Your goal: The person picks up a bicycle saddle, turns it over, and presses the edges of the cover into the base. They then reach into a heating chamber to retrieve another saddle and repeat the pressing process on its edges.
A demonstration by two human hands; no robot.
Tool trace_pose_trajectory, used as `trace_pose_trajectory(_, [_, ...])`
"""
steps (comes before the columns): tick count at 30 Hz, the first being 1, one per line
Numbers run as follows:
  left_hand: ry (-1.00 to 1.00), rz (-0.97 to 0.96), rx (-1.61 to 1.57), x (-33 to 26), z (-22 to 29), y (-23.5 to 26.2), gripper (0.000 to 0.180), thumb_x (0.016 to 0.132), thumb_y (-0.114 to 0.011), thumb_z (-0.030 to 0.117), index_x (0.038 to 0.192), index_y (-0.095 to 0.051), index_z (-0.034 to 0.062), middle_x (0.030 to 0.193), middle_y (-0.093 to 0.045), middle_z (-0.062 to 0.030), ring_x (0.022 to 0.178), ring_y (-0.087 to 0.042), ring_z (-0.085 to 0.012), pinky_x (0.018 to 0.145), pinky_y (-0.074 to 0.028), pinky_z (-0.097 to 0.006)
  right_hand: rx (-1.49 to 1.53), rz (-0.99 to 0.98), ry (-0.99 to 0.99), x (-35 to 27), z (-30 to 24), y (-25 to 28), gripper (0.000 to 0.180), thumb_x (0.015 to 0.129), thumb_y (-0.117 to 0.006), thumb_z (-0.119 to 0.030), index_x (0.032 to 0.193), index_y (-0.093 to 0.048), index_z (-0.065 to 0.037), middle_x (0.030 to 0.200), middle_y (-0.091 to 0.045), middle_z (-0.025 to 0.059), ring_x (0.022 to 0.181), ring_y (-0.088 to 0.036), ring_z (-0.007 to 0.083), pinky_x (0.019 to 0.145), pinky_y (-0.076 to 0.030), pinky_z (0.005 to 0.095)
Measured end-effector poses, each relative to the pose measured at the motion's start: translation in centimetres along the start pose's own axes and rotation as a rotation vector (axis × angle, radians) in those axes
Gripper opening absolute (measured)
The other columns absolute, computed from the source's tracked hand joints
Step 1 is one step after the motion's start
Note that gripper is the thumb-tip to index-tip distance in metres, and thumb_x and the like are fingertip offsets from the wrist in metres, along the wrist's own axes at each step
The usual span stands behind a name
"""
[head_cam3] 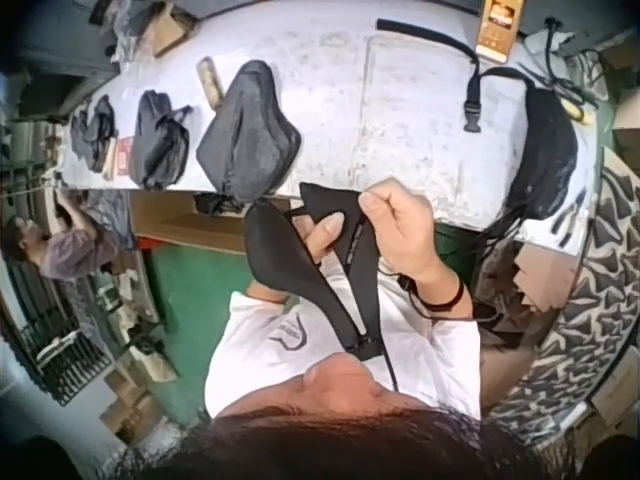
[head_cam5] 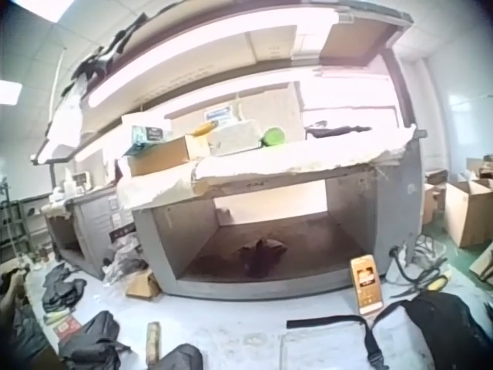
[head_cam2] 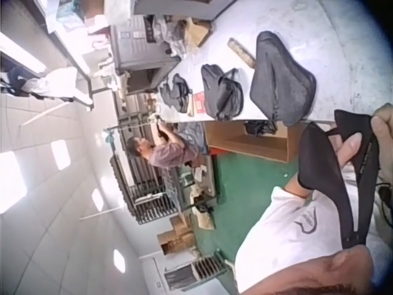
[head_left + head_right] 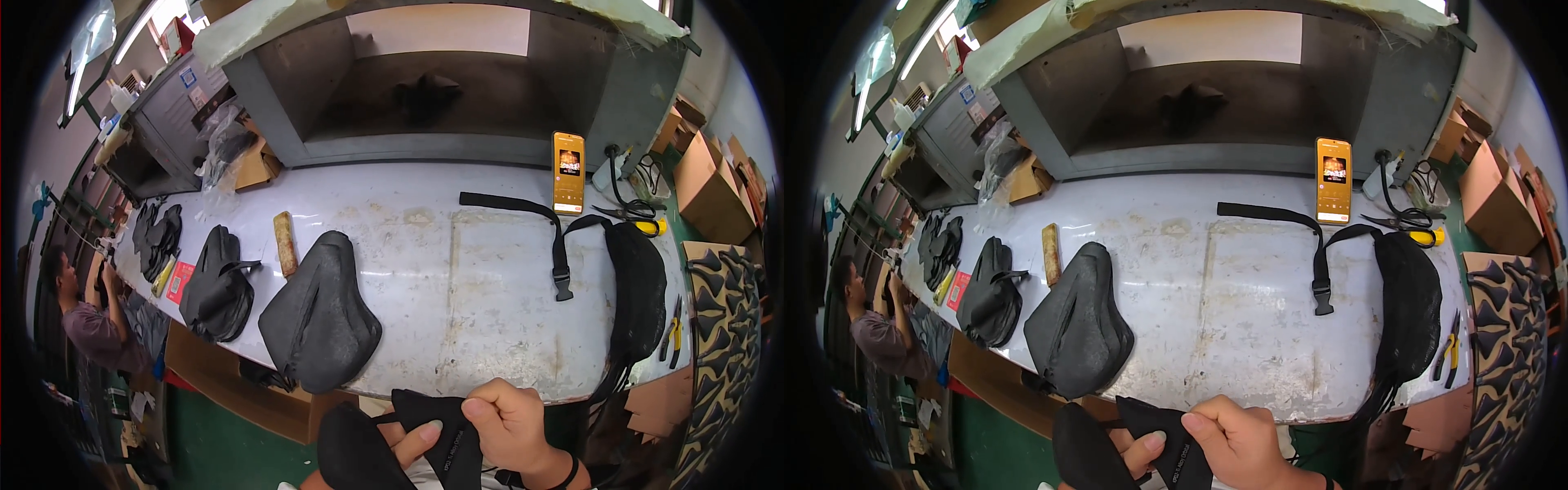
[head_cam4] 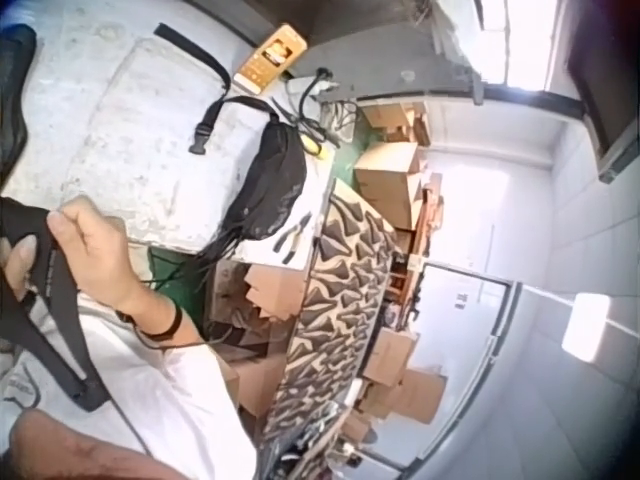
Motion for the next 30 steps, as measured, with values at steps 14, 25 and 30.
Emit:
trace_pose_trajectory(14, [0.255,0.219,0.375,-2.9,1.0,2.6,0.04,0.082,-0.074,0.007,0.117,-0.059,-0.0054,0.077,-0.064,-0.0097,0.07,-0.059,-0.0181,0.066,-0.047,-0.029,0.295,-0.021,-0.322,0.1,3.6,-2.0,0.024,0.099,-0.057,-0.021,0.092,-0.061,0.002,0.08,-0.06,0.0013,0.074,-0.052,0.0054,0.065,-0.042,0.0207])
trace_pose_trajectory(25, [-0.234,0.215,0.333,-2.8,0.9,4.1,0.041,0.094,-0.06,0.013,0.133,-0.052,0.0064,0.081,-0.063,-0.0079,0.076,-0.061,-0.0189,0.072,-0.048,-0.029,0.602,-0.343,-0.575,-4.6,3.6,-3.2,0.03,0.097,-0.058,-0.02,0.083,-0.069,0.003,0.072,-0.064,0.0009,0.059,-0.054,0.0071,0.052,-0.04,0.023])
trace_pose_trajectory(30, [0.248,0.236,-0.777,-0.1,-2.4,1.1,0.04,0.102,-0.046,0.035,0.119,-0.058,0.0009,0.097,-0.067,-0.0067,0.088,-0.061,-0.0164,0.083,-0.046,-0.032,0.64,-0.29,-0.509,-3.9,2.7,-3.4,0.029,0.098,-0.056,-0.021,0.085,-0.069,0.002,0.072,-0.064,0.0018,0.059,-0.055,0.0079,0.053,-0.04,0.0228])
Point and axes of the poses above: each hand's wrist, its own x-axis towards the middle knuckle, its own y-axis out of the back of the hand, z = x × y, the point moved 9 cm from there along x, towards the middle knuckle
